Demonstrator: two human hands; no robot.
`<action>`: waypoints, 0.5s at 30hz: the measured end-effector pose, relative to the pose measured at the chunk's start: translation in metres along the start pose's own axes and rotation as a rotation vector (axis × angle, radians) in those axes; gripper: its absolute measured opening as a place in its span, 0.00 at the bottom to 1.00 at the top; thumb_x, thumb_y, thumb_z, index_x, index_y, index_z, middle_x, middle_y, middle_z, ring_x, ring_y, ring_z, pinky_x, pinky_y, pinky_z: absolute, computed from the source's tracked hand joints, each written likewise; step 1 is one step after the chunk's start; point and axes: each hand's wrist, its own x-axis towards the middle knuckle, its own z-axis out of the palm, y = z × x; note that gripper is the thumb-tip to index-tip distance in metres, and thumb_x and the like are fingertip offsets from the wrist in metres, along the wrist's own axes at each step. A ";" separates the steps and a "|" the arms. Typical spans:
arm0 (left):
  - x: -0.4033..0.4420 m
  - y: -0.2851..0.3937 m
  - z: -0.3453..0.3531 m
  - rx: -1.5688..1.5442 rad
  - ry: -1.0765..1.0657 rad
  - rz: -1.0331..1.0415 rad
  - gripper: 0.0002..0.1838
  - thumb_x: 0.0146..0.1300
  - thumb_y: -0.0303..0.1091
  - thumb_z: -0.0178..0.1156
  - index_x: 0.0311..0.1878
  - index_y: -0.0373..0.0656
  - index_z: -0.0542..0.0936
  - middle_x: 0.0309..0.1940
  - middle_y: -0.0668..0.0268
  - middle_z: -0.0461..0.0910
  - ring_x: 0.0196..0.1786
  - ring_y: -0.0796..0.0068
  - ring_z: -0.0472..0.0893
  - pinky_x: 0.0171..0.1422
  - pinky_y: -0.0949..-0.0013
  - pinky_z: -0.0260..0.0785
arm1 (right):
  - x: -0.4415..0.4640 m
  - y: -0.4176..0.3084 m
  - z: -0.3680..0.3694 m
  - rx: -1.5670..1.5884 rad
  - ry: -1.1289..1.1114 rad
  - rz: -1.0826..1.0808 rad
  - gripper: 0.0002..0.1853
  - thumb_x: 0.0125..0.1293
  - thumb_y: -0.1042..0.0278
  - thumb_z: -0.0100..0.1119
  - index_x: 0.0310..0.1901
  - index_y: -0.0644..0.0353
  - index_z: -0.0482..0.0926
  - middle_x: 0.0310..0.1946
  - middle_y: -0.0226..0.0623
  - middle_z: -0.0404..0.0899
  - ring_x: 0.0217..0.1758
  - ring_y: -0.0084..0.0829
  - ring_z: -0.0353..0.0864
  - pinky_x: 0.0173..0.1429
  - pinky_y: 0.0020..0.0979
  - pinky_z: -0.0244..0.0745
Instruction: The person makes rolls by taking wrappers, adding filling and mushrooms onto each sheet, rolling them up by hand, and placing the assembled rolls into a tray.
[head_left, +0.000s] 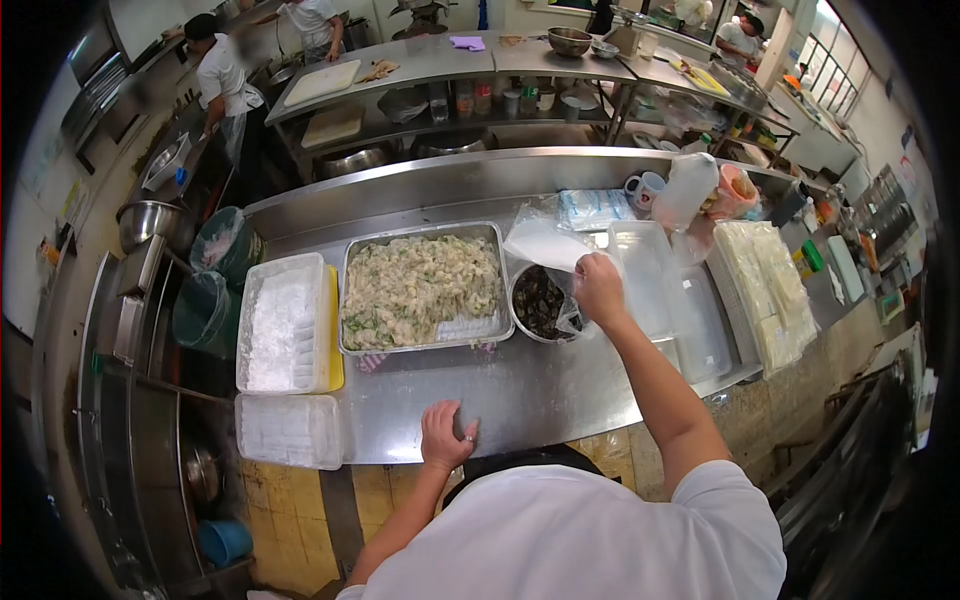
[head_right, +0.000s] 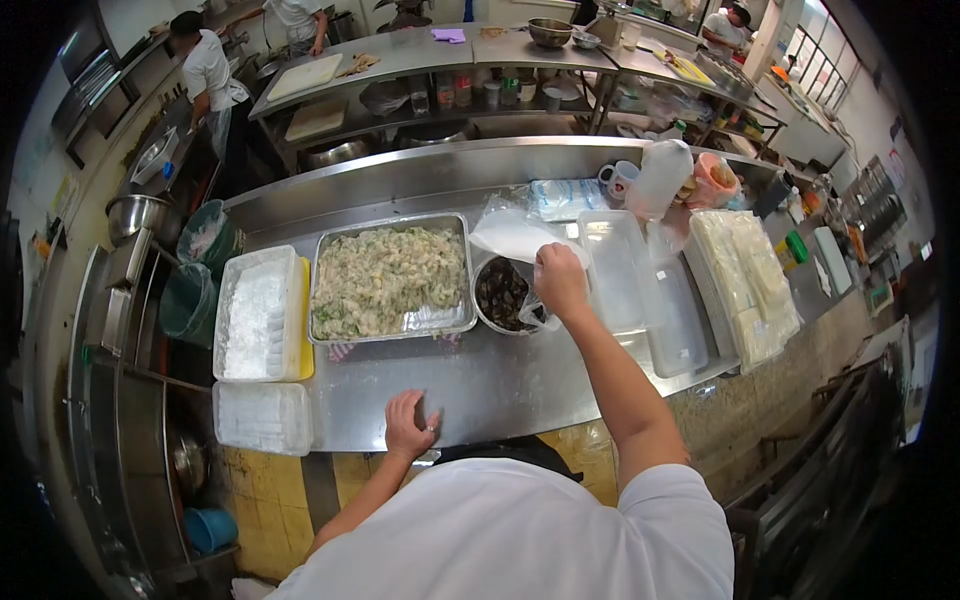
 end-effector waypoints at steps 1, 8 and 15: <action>0.006 -0.002 0.002 -0.018 0.014 -0.001 0.32 0.62 0.45 0.75 0.66 0.39 0.81 0.62 0.51 0.84 0.67 0.44 0.80 0.79 0.41 0.67 | 0.001 0.001 -0.002 0.008 0.014 0.012 0.06 0.65 0.76 0.68 0.42 0.60 0.82 0.39 0.45 0.83 0.49 0.53 0.84 0.54 0.51 0.79; 0.166 0.085 0.013 -0.265 0.068 0.118 0.28 0.64 0.32 0.74 0.67 0.39 0.81 0.61 0.52 0.84 0.65 0.43 0.80 0.74 0.46 0.71 | 0.006 0.005 -0.017 0.056 0.104 0.033 0.02 0.67 0.74 0.68 0.40 0.59 0.84 0.39 0.45 0.83 0.48 0.53 0.84 0.54 0.52 0.79; 0.325 0.112 0.069 -0.014 -0.012 0.201 0.27 0.61 0.35 0.78 0.63 0.44 0.85 0.69 0.53 0.79 0.76 0.48 0.73 0.81 0.47 0.67 | 0.010 0.020 -0.027 0.056 0.119 -0.024 0.01 0.66 0.74 0.69 0.39 0.58 0.86 0.39 0.45 0.83 0.47 0.52 0.84 0.54 0.51 0.78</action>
